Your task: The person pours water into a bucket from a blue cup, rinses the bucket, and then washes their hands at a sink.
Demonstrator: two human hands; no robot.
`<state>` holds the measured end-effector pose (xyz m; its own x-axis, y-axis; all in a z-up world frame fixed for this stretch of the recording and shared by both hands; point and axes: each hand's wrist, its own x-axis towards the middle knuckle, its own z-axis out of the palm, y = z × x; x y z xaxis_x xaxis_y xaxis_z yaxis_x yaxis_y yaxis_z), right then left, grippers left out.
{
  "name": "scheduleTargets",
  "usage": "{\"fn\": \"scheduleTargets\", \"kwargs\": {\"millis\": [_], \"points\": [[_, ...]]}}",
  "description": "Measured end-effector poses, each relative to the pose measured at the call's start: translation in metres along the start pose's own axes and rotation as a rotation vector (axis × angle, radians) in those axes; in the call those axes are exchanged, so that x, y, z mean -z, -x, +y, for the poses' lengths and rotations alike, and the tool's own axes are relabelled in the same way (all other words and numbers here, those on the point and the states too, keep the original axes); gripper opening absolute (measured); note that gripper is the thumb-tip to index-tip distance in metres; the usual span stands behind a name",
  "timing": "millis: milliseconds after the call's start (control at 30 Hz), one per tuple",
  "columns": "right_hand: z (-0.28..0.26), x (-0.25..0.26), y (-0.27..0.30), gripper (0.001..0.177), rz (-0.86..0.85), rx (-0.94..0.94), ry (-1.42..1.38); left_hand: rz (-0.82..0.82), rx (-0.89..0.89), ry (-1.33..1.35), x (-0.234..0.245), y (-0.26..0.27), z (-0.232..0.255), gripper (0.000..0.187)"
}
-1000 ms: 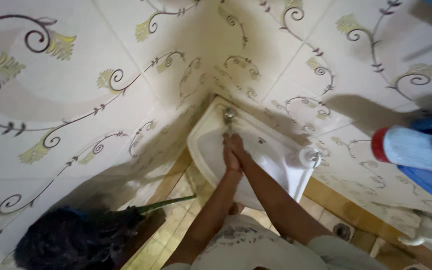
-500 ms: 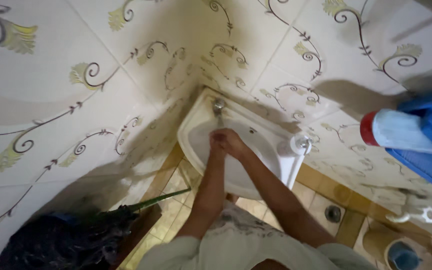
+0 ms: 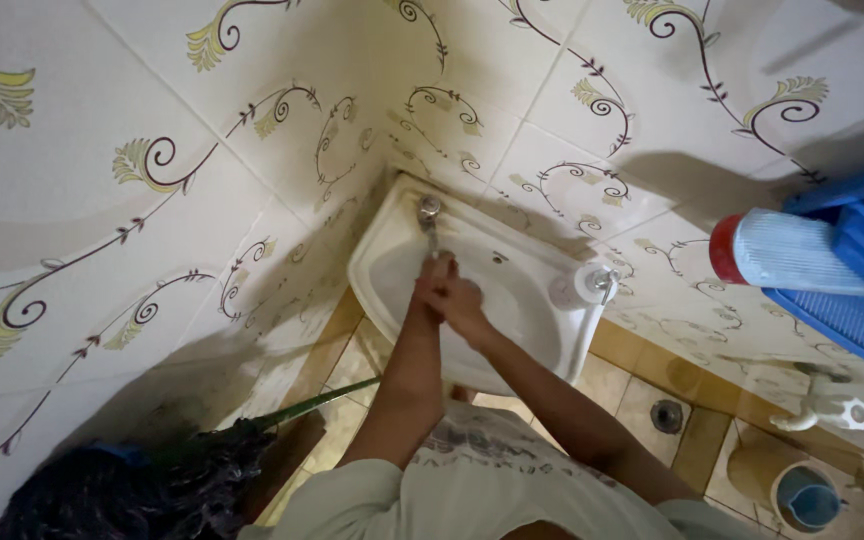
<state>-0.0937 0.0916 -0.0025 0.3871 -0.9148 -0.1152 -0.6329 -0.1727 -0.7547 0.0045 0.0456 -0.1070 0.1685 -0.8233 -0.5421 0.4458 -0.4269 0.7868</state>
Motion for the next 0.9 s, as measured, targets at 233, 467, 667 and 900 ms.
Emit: {"fn": "scheduleTargets", "kwargs": {"millis": [233,467,667,900], "points": [[0.032,-0.007,-0.046,0.028,-0.070,-0.541,-1.134,0.138,-0.164,0.626,-0.017,-0.023,-0.012,0.030],[0.048,-0.051,-0.026,0.046,-0.354,-0.416,-1.748,-0.396,-0.534,0.874,-0.028,-0.025,0.011,0.037],[0.058,-0.059,0.008,0.041,-0.295,-0.685,-1.316,0.171,-0.186,0.268,-0.005,-0.012,-0.010,0.033],[0.053,-0.082,-0.043,0.024,-0.005,-0.961,-2.646,0.324,-0.175,0.137,-0.034,0.068,-0.032,0.038]]}}
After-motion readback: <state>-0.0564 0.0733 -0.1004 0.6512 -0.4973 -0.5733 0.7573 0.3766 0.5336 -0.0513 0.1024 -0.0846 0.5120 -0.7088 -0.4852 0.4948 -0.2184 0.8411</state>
